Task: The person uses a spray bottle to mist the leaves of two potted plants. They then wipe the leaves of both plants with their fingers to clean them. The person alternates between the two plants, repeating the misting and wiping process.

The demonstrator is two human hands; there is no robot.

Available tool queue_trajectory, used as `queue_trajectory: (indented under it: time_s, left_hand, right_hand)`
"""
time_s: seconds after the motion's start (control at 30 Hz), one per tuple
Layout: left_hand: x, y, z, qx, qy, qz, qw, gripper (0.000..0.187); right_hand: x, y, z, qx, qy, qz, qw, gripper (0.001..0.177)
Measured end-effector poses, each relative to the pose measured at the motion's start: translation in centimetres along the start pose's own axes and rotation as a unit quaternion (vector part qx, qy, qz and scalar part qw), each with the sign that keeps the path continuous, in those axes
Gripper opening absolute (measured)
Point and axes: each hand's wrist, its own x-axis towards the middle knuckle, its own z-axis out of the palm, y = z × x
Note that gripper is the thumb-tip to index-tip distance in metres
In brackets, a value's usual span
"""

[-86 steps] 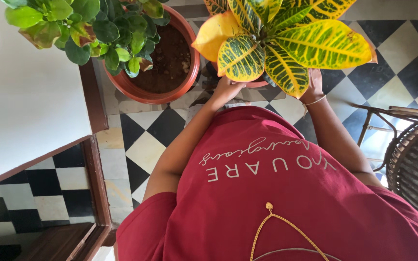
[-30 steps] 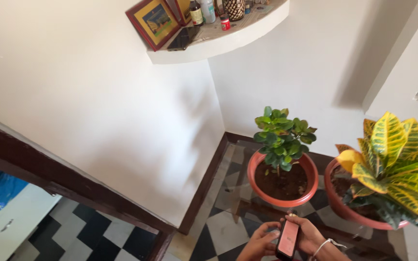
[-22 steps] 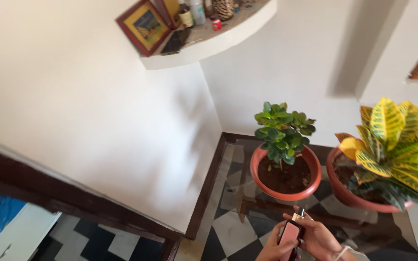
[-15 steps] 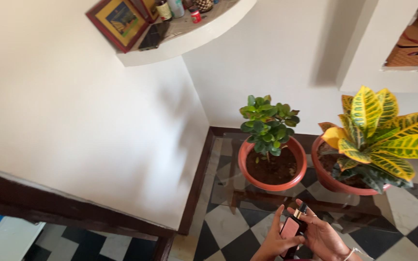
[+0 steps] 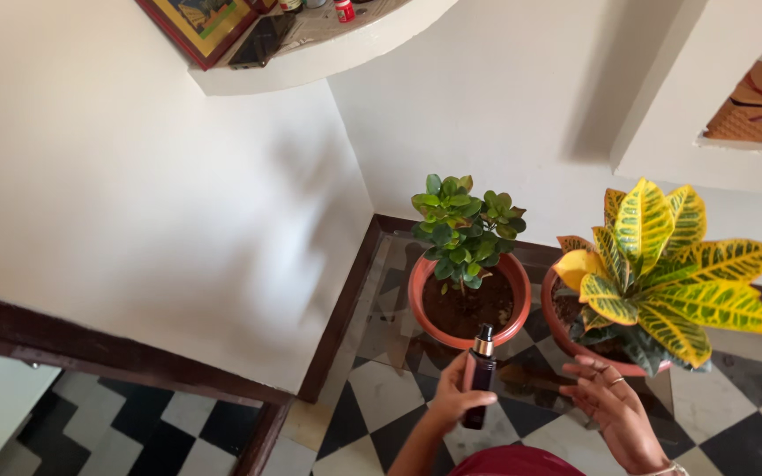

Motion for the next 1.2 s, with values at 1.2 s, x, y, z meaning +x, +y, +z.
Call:
queue_trajectory:
  time_s: [1.2]
  left_hand:
    - [17.9,7.9,-12.0,-0.130,0.128,0.066,0.981,0.109]
  right_hand:
    - [16.2,-5.1,10.3,-0.697,-0.182,-0.144,0.678,0.054]
